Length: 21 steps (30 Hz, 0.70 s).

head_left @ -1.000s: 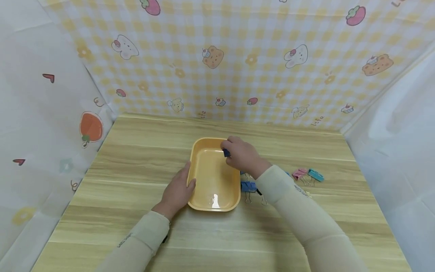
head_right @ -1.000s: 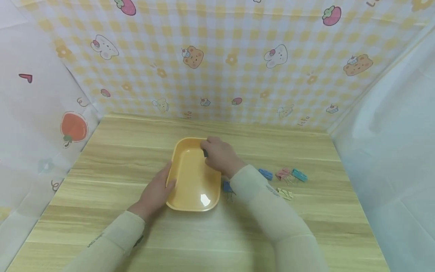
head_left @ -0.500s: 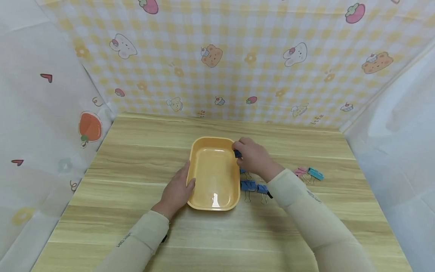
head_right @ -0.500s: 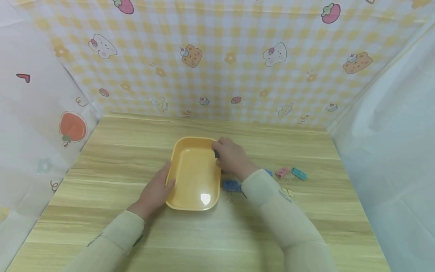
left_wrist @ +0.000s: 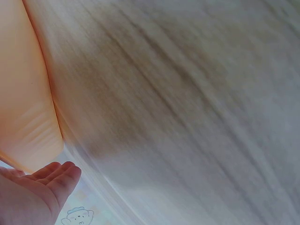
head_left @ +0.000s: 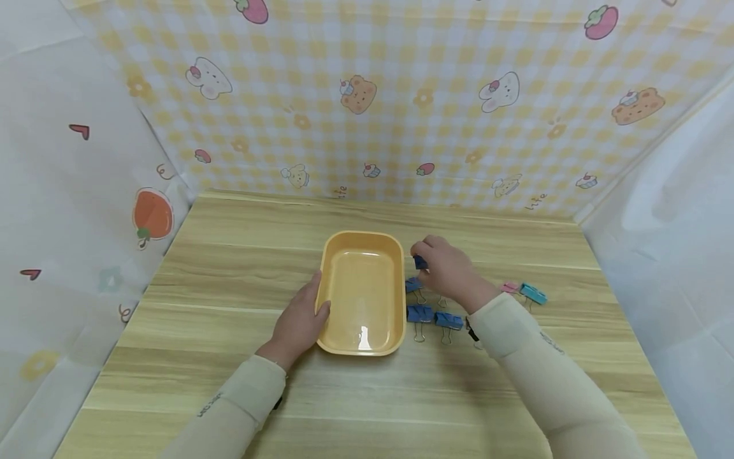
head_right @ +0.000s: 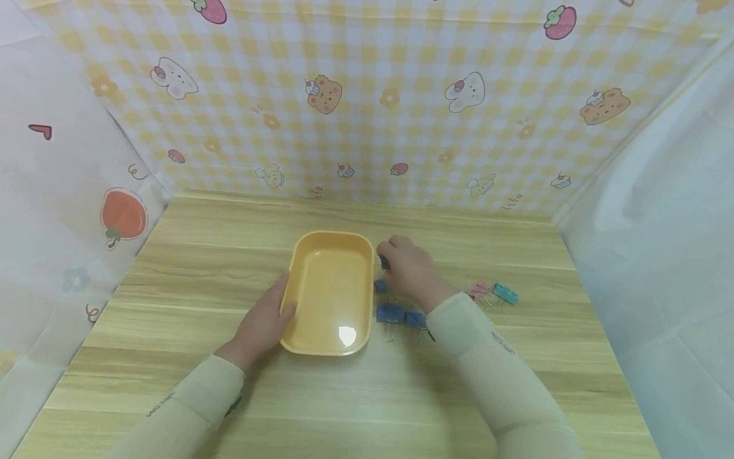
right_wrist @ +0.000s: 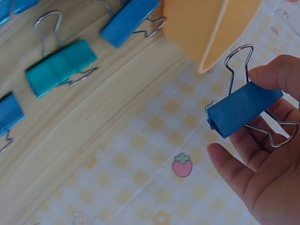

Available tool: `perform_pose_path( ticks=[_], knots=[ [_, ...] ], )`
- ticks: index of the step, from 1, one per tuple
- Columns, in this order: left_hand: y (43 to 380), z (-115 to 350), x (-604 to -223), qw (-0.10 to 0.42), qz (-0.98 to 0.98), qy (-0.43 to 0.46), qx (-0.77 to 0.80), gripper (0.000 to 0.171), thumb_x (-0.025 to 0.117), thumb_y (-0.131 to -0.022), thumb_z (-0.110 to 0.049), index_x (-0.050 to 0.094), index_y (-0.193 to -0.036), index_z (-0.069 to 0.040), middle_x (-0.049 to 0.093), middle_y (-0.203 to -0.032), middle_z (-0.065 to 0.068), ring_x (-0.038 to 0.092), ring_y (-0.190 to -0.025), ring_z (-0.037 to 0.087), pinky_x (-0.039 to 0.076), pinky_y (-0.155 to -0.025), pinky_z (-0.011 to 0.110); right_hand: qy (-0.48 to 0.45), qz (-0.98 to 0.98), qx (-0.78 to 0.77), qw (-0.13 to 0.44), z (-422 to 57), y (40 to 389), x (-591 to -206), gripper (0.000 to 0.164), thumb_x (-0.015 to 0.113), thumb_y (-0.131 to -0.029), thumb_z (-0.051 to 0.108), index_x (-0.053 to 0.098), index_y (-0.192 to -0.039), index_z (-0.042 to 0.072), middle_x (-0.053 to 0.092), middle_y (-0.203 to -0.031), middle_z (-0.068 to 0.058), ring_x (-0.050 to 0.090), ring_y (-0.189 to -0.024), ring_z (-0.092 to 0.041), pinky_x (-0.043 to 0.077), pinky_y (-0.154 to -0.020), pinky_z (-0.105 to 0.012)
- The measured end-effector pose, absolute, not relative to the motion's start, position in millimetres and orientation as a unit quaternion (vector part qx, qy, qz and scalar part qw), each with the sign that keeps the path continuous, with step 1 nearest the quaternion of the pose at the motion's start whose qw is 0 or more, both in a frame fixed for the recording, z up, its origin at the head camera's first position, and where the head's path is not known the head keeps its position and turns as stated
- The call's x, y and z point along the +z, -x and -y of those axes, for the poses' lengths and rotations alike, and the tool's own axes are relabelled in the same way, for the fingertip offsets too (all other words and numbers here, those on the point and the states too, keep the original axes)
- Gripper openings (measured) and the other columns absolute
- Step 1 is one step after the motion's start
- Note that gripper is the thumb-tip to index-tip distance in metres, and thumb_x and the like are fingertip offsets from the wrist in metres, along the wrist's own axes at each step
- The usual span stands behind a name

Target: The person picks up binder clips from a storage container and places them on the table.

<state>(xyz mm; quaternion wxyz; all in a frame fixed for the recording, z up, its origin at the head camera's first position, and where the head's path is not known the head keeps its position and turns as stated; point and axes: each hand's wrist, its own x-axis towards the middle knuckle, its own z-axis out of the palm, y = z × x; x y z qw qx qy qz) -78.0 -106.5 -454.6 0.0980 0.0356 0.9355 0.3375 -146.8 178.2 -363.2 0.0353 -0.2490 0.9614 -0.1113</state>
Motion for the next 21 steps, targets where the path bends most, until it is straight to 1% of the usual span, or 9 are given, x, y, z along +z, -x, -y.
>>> perform_pose_path(
  ticks=[6,12,16,21],
  knots=[
    [78.2,105.6,-455.5,0.099,-0.935,-0.032,0.339,0.069,0.047,-0.100,-0.031,0.012,-0.156,-0.011,0.031,-0.153,0.021,0.033,-0.139,0.039,0.032,-0.109,0.056,0.230,-0.965,-0.122,0.038,-193.3,142.9,-365.0,0.036,0.066,-0.082,0.005,0.062,-0.118,0.004,0.058,-0.108,-0.011,0.052,-0.084,-0.023,0.050,-0.065,-0.037],
    [78.3,105.7,-455.8,0.097,-0.935,-0.032,0.339,0.069,0.047,-0.100,-0.031,0.012,-0.156,-0.010,0.031,-0.153,0.021,0.033,-0.138,0.039,0.032,-0.110,0.055,0.210,-0.970,-0.116,0.042,-208.1,140.1,-368.8,0.037,0.069,-0.084,0.006,0.061,-0.120,0.003,0.059,-0.109,-0.012,0.054,-0.090,-0.025,0.053,-0.071,-0.040],
    [78.3,105.7,-455.7,0.097,-0.935,-0.035,0.338,0.069,0.046,-0.101,-0.031,0.012,-0.156,-0.010,0.031,-0.153,0.021,0.033,-0.138,0.039,0.032,-0.110,0.055,0.200,-0.971,-0.117,0.048,-218.2,137.7,-367.4,0.037,0.066,-0.084,0.005,0.060,-0.120,0.002,0.059,-0.110,-0.014,0.053,-0.091,-0.027,0.051,-0.069,-0.041],
    [78.9,106.2,-457.1,0.093,-0.935,-0.039,0.340,0.068,0.046,-0.101,-0.031,0.012,-0.156,-0.009,0.032,-0.152,0.022,0.034,-0.138,0.040,0.033,-0.109,0.055,0.181,-0.975,-0.116,0.061,-230.5,135.0,-368.5,0.039,0.065,-0.085,0.007,0.058,-0.123,0.003,0.057,-0.114,-0.015,0.053,-0.097,-0.029,0.051,-0.073,-0.044]
  ],
)
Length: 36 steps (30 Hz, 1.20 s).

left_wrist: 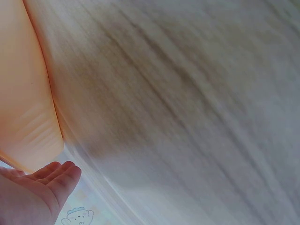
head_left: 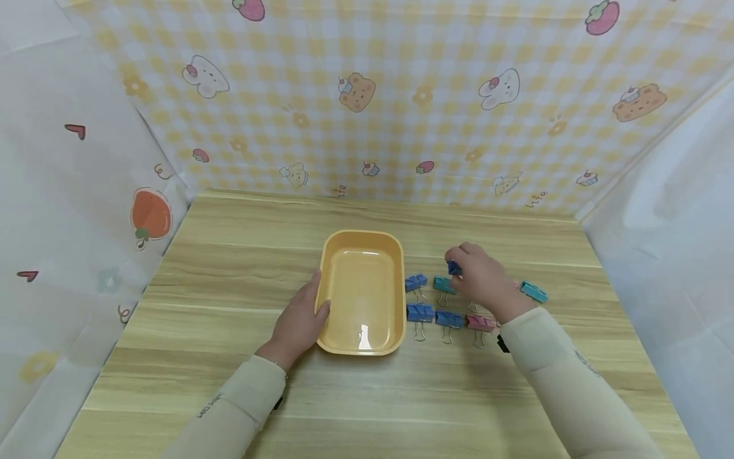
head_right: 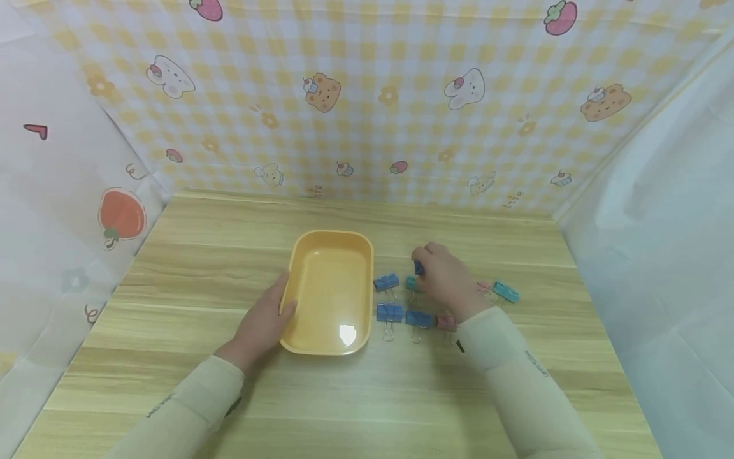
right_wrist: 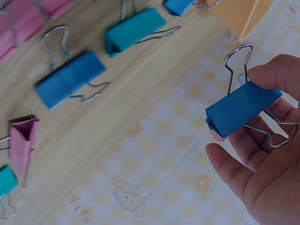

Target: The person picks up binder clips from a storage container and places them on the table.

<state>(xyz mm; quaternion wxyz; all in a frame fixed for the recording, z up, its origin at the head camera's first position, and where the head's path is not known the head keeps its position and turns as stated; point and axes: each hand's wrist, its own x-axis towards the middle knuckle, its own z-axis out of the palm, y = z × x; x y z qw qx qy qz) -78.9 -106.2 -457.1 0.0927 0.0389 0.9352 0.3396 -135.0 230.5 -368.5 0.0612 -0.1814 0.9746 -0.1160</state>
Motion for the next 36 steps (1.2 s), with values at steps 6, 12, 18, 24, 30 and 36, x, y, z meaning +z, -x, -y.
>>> perform_pose_path(
  ticks=[6,12,18,24,30,36],
  knots=[
    [79.1,106.6,-457.4,0.091,-0.935,-0.039,0.341,0.068,0.046,-0.101,-0.030,0.012,-0.156,-0.009,0.033,-0.151,0.023,0.035,-0.137,0.040,0.034,-0.108,0.056,0.169,-0.977,-0.117,0.063,-244.8,129.3,-374.8,0.038,0.065,-0.084,0.007,0.059,-0.121,0.002,0.058,-0.114,-0.016,0.054,-0.095,-0.029,0.051,-0.073,-0.044],
    [78.7,105.8,-455.1,0.094,-0.935,-0.039,0.340,0.068,0.046,-0.101,-0.030,0.011,-0.156,-0.009,0.032,-0.152,0.023,0.034,-0.137,0.040,0.033,-0.108,0.056,0.143,-0.980,-0.120,0.067,-261.5,123.2,-377.3,0.037,0.067,-0.084,0.007,0.059,-0.119,0.001,0.058,-0.110,-0.016,0.055,-0.093,-0.030,0.052,-0.072,-0.048],
    [78.1,105.2,-453.6,0.096,-0.934,-0.038,0.342,0.069,0.046,-0.101,-0.031,0.011,-0.156,-0.009,0.031,-0.153,0.022,0.033,-0.138,0.040,0.032,-0.109,0.055,0.129,-0.983,-0.114,0.071,-277.6,119.9,-379.8,0.038,0.067,-0.084,0.007,0.057,-0.120,0.000,0.057,-0.112,-0.018,0.055,-0.095,-0.033,0.051,-0.071,-0.048],
    [78.1,105.2,-454.5,0.102,-0.933,-0.035,0.343,0.069,0.045,-0.101,-0.031,0.010,-0.156,-0.010,0.031,-0.153,0.022,0.033,-0.138,0.040,0.032,-0.110,0.056,0.119,-0.985,-0.105,0.075,-288.0,116.4,-381.9,0.040,0.067,-0.082,0.006,0.058,-0.120,-0.001,0.057,-0.113,-0.020,0.056,-0.097,-0.035,0.051,-0.071,-0.048],
    [78.7,105.7,-455.9,0.100,-0.933,-0.035,0.343,0.069,0.045,-0.101,-0.031,0.010,-0.156,-0.010,0.031,-0.153,0.022,0.033,-0.138,0.040,0.032,-0.109,0.056,0.116,-0.986,-0.097,0.068,-299.2,113.7,-384.0,0.040,0.071,-0.081,0.009,0.058,-0.117,-0.001,0.057,-0.111,-0.021,0.056,-0.098,-0.038,0.051,-0.073,-0.051],
    [79.3,106.2,-455.7,0.095,-0.935,-0.039,0.340,0.068,0.045,-0.101,-0.030,0.010,-0.156,-0.009,0.031,-0.153,0.022,0.033,-0.138,0.040,0.032,-0.109,0.056,0.111,-0.987,-0.092,0.066,-313.2,111.7,-385.7,0.034,0.069,-0.082,0.008,0.059,-0.114,-0.001,0.057,-0.110,-0.023,0.057,-0.097,-0.038,0.050,-0.077,-0.053]
  ],
)
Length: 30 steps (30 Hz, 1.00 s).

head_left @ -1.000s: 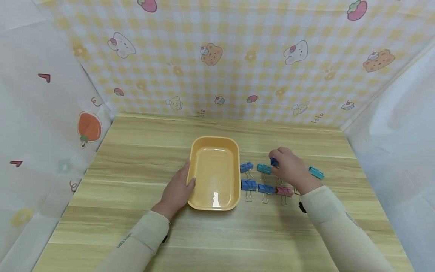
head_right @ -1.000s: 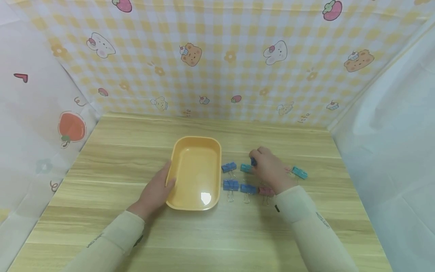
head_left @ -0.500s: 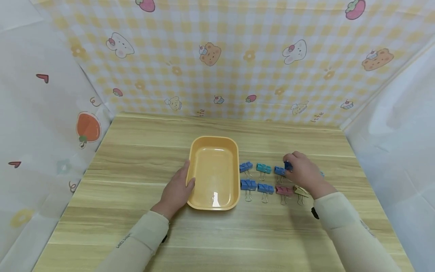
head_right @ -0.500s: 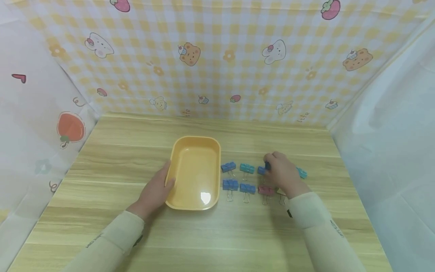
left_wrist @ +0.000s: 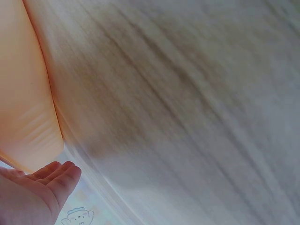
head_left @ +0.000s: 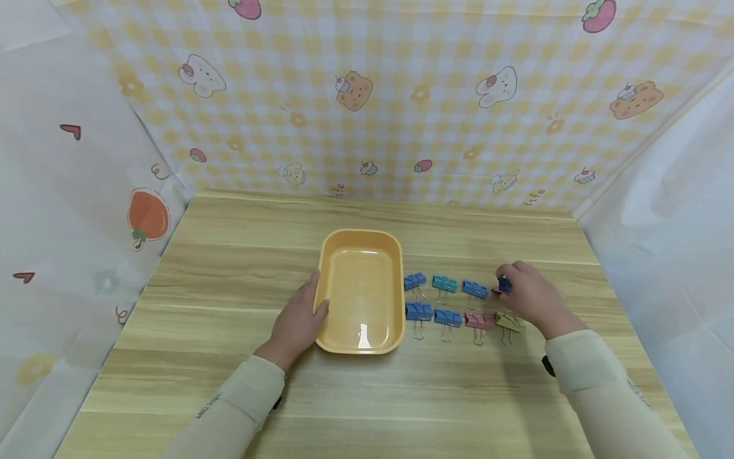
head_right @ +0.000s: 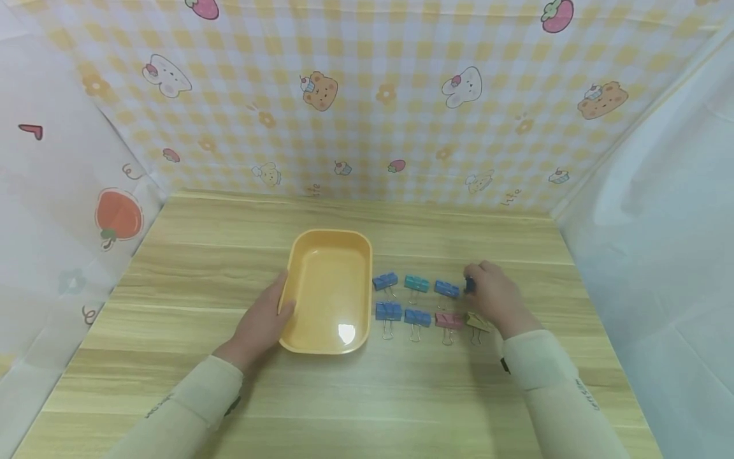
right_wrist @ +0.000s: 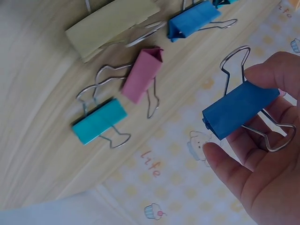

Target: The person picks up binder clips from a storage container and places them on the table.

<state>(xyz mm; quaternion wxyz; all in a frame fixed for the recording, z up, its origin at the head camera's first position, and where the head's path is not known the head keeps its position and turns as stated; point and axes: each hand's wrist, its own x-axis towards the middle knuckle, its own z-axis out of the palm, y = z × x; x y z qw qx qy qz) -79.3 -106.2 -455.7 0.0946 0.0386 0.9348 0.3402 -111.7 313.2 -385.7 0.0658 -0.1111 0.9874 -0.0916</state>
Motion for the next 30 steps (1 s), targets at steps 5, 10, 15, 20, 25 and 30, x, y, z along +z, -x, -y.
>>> perform_pose_path(
  ticks=[5,10,15,20,25,30],
  knots=[
    [78.7,105.8,-453.9,0.091,-0.934,-0.040,0.342,0.068,0.046,-0.101,-0.030,0.011,-0.156,-0.009,0.032,-0.152,0.023,0.034,-0.138,0.040,0.033,-0.109,0.056,0.095,-0.988,-0.095,0.078,-323.3,108.8,-388.6,0.034,0.069,-0.083,0.011,0.060,-0.114,-0.002,0.058,-0.109,-0.024,0.058,-0.096,-0.040,0.050,-0.079,-0.055],
    [79.4,105.5,-454.2,0.087,-0.935,-0.046,0.342,0.068,0.046,-0.101,-0.030,0.012,-0.156,-0.008,0.032,-0.152,0.023,0.034,-0.137,0.040,0.033,-0.109,0.055,0.077,-0.988,-0.097,0.095,-330.4,105.5,-392.5,0.038,0.070,-0.084,0.014,0.060,-0.117,-0.003,0.056,-0.113,-0.026,0.057,-0.100,-0.042,0.050,-0.079,-0.056],
    [80.0,106.7,-454.3,0.086,-0.934,-0.050,0.343,0.068,0.046,-0.101,-0.029,0.011,-0.156,-0.007,0.031,-0.153,0.023,0.033,-0.138,0.040,0.032,-0.109,0.056,0.073,-0.988,-0.098,0.095,-336.3,103.0,-396.0,0.038,0.070,-0.084,0.015,0.060,-0.116,-0.003,0.057,-0.106,-0.023,0.058,-0.093,-0.038,0.051,-0.075,-0.055],
    [79.5,108.4,-454.2,0.087,-0.933,-0.047,0.345,0.069,0.046,-0.101,-0.028,0.011,-0.156,-0.007,0.030,-0.153,0.023,0.033,-0.138,0.041,0.032,-0.109,0.056,0.072,-0.988,-0.097,0.098,-340.7,100.8,-399.5,0.036,0.067,-0.081,0.010,0.060,-0.114,-0.002,0.058,-0.103,-0.022,0.058,-0.091,-0.037,0.051,-0.073,-0.054],
    [79.2,107.9,-455.0,0.089,-0.933,-0.048,0.345,0.069,0.046,-0.101,-0.029,0.011,-0.155,-0.006,0.031,-0.153,0.023,0.033,-0.138,0.040,0.031,-0.110,0.055,0.068,-0.987,-0.094,0.110,-345.5,96.6,-402.9,0.041,0.072,-0.082,0.015,0.060,-0.117,-0.002,0.058,-0.105,-0.024,0.058,-0.094,-0.041,0.050,-0.074,-0.057],
    [79.1,106.9,-454.9,0.087,-0.932,-0.050,0.348,0.069,0.046,-0.101,-0.027,0.011,-0.155,-0.005,0.031,-0.153,0.023,0.032,-0.138,0.040,0.031,-0.110,0.055,0.067,-0.987,-0.093,0.112,-351.0,93.2,-407.4,0.041,0.073,-0.083,0.017,0.060,-0.116,-0.003,0.058,-0.105,-0.025,0.058,-0.093,-0.042,0.051,-0.071,-0.056]
  ],
)
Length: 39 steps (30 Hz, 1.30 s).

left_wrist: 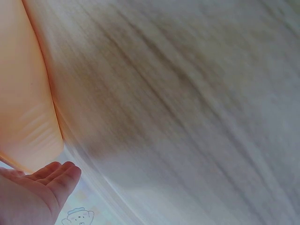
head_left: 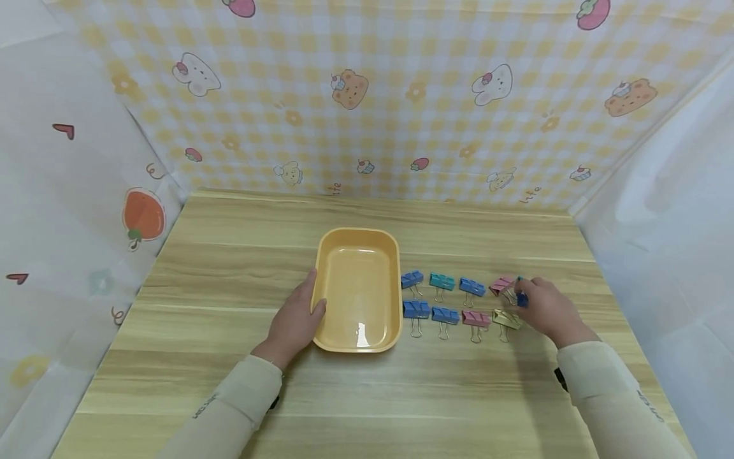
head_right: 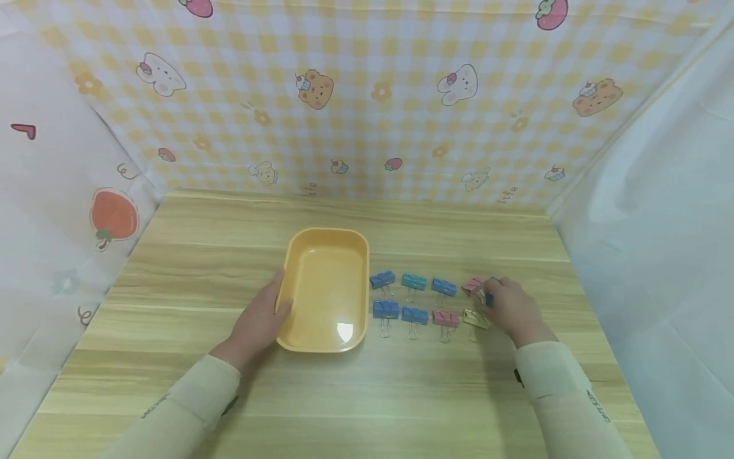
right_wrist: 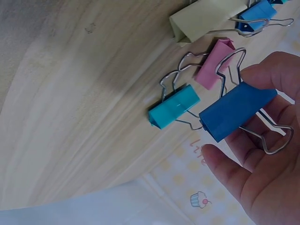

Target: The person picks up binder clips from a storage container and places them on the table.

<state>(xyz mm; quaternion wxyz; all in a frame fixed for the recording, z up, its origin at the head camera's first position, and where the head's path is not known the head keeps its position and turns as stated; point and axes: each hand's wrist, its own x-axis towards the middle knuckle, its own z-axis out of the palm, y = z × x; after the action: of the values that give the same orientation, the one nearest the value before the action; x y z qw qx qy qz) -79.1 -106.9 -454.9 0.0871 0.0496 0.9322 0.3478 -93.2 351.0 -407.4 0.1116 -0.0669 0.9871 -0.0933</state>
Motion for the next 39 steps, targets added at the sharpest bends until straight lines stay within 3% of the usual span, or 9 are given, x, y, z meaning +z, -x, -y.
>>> perform_pose_path(
  ticks=[20,31,39],
  knots=[
    [80.2,105.9,-455.7,0.091,-0.934,-0.040,0.344,0.069,0.046,-0.101,-0.028,0.011,-0.156,-0.007,0.031,-0.153,0.022,0.033,-0.138,0.040,0.032,-0.109,0.056,0.056,-0.987,-0.091,0.122,-361.4,89.0,-416.2,0.031,0.065,-0.083,0.010,0.060,-0.111,-0.003,0.057,-0.111,-0.031,0.059,-0.094,-0.044,0.052,-0.071,-0.057],
    [80.2,105.8,-456.0,0.087,-0.934,-0.042,0.344,0.069,0.046,-0.100,-0.028,0.012,-0.155,-0.007,0.031,-0.153,0.022,0.033,-0.138,0.039,0.031,-0.110,0.055,0.047,-0.984,-0.094,0.141,-373.5,89.6,-428.3,0.034,0.068,-0.083,0.015,0.060,-0.112,-0.001,0.057,-0.106,-0.027,0.058,-0.094,-0.046,0.051,-0.069,-0.058],
    [80.5,105.7,-456.9,0.083,-0.934,-0.040,0.344,0.068,0.047,-0.100,-0.028,0.012,-0.155,-0.007,0.032,-0.152,0.022,0.034,-0.138,0.040,0.032,-0.109,0.055,0.041,-0.982,-0.096,0.155,-379.8,89.2,-434.6,0.023,0.063,-0.086,0.014,0.060,-0.106,0.003,0.056,-0.098,-0.022,0.057,-0.089,-0.041,0.050,-0.065,-0.055]
  ],
)
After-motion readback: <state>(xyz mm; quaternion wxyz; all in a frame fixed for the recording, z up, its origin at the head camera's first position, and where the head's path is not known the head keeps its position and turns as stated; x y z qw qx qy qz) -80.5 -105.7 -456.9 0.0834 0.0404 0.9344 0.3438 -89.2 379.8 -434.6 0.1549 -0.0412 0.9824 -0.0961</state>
